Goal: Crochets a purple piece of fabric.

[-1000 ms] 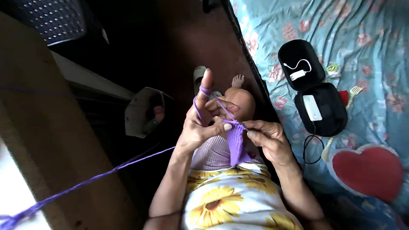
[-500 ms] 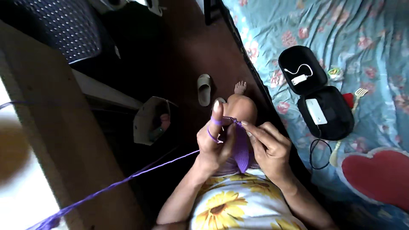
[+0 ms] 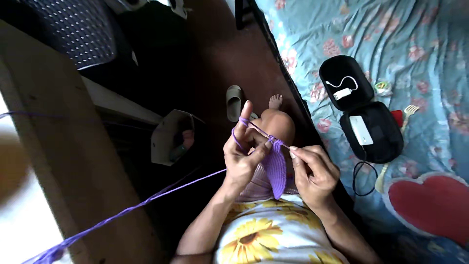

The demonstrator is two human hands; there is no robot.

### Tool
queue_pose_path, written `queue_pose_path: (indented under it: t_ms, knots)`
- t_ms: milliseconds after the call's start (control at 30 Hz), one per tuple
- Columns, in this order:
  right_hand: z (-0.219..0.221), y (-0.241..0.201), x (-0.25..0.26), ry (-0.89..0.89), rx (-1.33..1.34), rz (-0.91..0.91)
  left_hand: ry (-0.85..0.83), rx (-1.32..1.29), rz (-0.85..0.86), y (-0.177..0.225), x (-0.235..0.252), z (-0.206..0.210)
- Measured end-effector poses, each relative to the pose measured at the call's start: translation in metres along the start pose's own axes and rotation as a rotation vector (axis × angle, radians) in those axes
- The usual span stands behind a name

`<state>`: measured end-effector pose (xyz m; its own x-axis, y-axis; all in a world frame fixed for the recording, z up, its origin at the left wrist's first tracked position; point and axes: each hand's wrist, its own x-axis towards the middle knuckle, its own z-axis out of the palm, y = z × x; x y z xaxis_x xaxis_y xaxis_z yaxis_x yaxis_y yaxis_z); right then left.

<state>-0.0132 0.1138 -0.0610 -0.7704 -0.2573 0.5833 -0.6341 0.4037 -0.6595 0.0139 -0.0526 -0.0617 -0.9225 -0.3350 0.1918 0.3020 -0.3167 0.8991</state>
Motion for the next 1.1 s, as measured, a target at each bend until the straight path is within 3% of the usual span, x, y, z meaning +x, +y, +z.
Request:
queue_pose_path:
  t_ms: [233, 533, 933, 1100]
  knots:
    - [-0.005, 0.005, -0.002, -0.022, -0.128, -0.131, -0.092, -0.063, -0.138, 0.011, 0.007, -0.016]
    - [-0.012, 0.009, -0.007, -0.083, -0.067, -0.121, -0.186, -0.247, -0.283, 0.007, 0.012, -0.031]
    - [-0.018, 0.011, -0.004, -0.18, 0.32, 0.166, -0.238, -0.321, -0.35, 0.002, 0.012, -0.035]
    - [-0.019, 0.012, -0.004, -0.185, 0.309, 0.162, -0.239, -0.375, -0.39, 0.0, 0.011, -0.036]
